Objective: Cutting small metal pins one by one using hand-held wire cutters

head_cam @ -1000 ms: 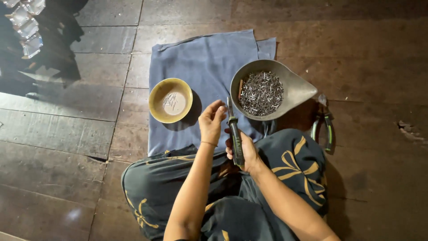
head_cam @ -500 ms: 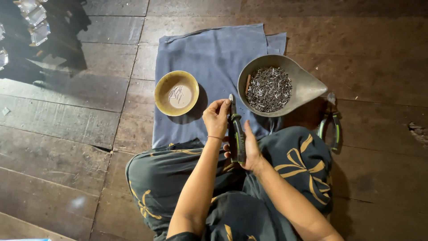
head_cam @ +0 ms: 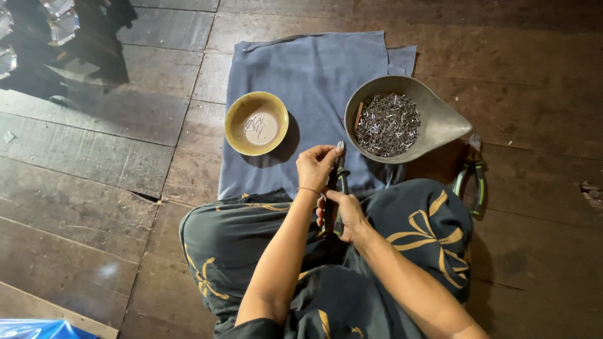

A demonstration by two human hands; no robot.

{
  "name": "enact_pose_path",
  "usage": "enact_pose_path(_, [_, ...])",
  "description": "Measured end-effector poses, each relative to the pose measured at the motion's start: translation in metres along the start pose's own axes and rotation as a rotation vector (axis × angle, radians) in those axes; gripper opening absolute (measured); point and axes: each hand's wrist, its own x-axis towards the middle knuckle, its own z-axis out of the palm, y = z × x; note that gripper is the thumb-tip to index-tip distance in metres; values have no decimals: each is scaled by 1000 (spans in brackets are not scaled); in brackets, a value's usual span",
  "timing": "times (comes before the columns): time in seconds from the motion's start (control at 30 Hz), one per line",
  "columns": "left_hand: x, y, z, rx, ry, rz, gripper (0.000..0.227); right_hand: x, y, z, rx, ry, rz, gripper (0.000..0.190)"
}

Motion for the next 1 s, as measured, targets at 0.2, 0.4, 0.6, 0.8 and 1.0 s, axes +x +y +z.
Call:
enact_pose_path(0.2, [0, -17, 5, 92, -13, -79, 13, 29, 36, -14, 39, 9, 30, 12])
enact_pose_path(0.4, [-5, -54, 10, 80, -14, -275, 13, 34, 54, -20, -17, 84, 90, 7])
enact_pose_path(0.6, [13, -108, 9, 0, 112, -201, 22, 44, 56, -26, -98, 88, 90, 12])
enact_pose_path(0.8, [78, -72, -90, 260, 556, -16, 25, 29, 13, -12, 43, 14, 182, 16])
enact_pose_path(1.0, [133, -75, -73, 638, 807, 497, 57, 51, 23, -17, 65, 27, 222, 23])
